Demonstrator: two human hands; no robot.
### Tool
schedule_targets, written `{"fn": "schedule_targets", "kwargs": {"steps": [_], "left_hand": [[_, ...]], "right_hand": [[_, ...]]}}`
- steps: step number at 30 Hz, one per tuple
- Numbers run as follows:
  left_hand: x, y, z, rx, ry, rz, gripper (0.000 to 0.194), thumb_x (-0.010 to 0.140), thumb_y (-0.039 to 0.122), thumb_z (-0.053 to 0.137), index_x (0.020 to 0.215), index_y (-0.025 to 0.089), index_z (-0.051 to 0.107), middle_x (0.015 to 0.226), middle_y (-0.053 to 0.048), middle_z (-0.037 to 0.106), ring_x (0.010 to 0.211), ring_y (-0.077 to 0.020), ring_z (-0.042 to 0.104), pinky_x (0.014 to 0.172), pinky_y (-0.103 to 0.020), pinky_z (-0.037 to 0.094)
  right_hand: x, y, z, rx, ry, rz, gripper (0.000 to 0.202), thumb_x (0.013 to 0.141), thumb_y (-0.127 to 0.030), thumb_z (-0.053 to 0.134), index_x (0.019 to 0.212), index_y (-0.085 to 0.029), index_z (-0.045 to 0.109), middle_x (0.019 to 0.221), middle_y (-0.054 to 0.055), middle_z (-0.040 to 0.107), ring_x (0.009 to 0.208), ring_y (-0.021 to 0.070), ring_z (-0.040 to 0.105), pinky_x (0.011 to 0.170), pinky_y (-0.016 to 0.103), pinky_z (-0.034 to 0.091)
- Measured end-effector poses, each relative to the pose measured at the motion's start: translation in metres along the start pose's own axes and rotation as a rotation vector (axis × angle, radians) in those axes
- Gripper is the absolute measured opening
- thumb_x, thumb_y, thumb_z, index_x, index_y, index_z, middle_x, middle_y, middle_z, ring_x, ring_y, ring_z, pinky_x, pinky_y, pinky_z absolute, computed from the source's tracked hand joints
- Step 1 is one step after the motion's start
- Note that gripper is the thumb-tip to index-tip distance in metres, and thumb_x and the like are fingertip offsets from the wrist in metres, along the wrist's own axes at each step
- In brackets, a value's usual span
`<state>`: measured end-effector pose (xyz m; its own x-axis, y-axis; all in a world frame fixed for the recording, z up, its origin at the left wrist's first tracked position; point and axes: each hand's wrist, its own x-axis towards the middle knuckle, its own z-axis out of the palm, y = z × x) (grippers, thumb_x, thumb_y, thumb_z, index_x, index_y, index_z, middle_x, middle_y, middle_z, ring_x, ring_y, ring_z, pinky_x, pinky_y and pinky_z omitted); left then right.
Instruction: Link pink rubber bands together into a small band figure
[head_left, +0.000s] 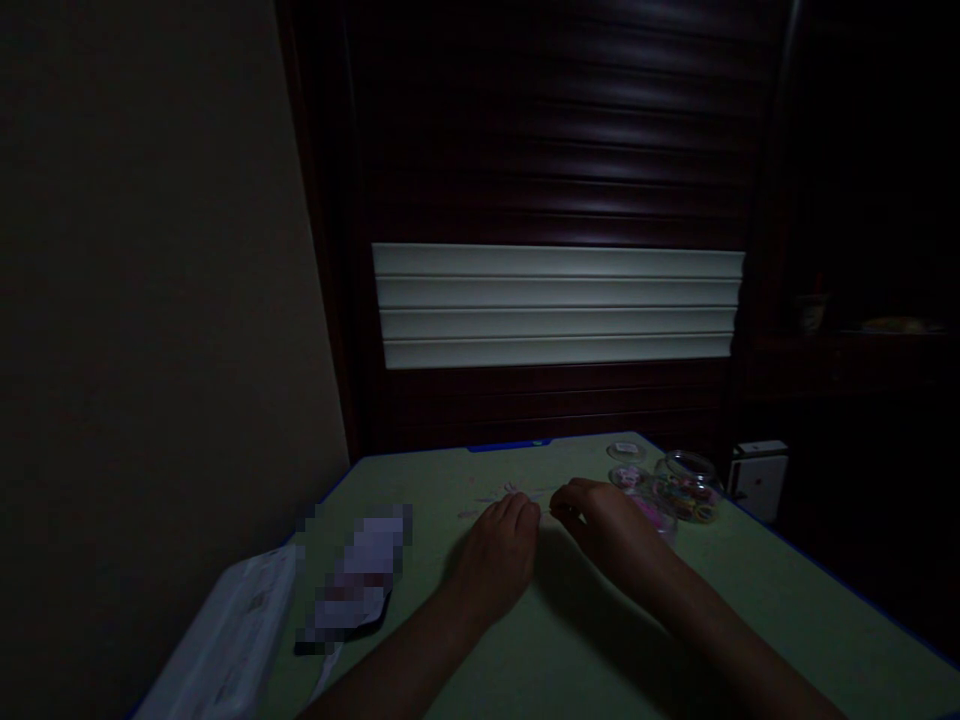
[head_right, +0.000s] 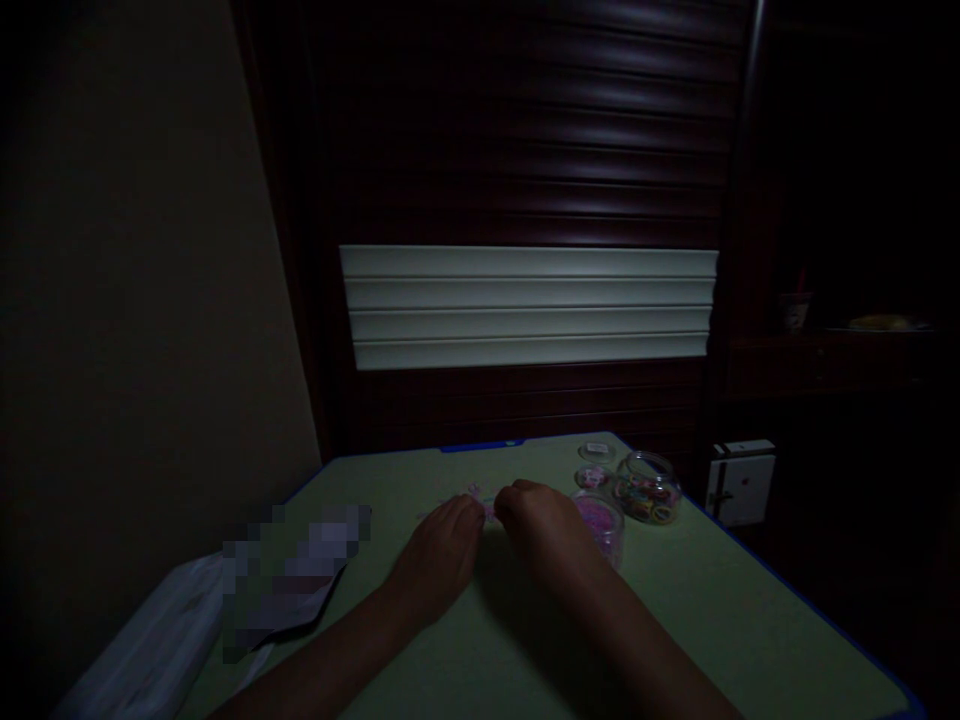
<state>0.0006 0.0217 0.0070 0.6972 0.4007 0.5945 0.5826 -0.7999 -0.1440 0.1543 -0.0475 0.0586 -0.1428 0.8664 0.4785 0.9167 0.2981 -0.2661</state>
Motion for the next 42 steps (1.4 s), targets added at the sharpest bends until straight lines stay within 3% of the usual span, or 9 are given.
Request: {"fn": "schedule_targets", "kwargs": {"steps": [18,26,32,42], "left_hand": [[0.000,0.000,0.001,0.043,0.004,0.020,0.018,0.088,0.009,0.032,0.093,0.015,0.048,0.091,-0.007,0.053,0.086,-0.0214,0.050,0.080,-0.038,0.044],[-0.001,-0.001,0.004,0.050,0.016,0.043,0.017,0.088,0.010,0.033,0.093,0.015,0.048,0.092,-0.007,0.053,0.089,-0.0213,0.051,0.082,-0.038,0.044],[-0.001,-0.002,0.003,0.011,-0.007,0.033,0.019,0.088,0.009,0.032,0.094,0.015,0.049,0.090,-0.007,0.053,0.086,-0.0200,0.051,0.081,-0.038,0.044],[0.000,-0.001,0.003,0.037,-0.009,0.020,0.018,0.087,0.009,0.033,0.093,0.016,0.049,0.092,-0.007,0.054,0.088,-0.0206,0.052,0.083,-0.038,0.044]], "right_hand": [[-0.003,0.001,-0.018,-0.158,-0.044,0.074,0.024,0.084,-0.017,0.040,0.074,-0.019,0.061,0.081,0.004,0.064,0.071,0.0137,0.058,0.059,0.023,0.032],[-0.005,0.024,-0.035,-0.219,-0.094,0.202,0.022,0.081,-0.018,0.043,0.080,-0.021,0.065,0.081,0.006,0.066,0.075,0.0153,0.059,0.060,0.023,0.033],[-0.011,0.044,-0.050,-0.312,-0.100,0.365,0.027,0.082,-0.023,0.041,0.067,-0.017,0.063,0.069,0.009,0.063,0.060,0.0160,0.057,0.051,0.024,0.029],[-0.016,0.058,-0.055,-0.363,-0.081,0.469,0.021,0.077,-0.018,0.044,0.075,-0.018,0.065,0.080,0.012,0.064,0.068,0.0180,0.059,0.054,0.025,0.031]]}}
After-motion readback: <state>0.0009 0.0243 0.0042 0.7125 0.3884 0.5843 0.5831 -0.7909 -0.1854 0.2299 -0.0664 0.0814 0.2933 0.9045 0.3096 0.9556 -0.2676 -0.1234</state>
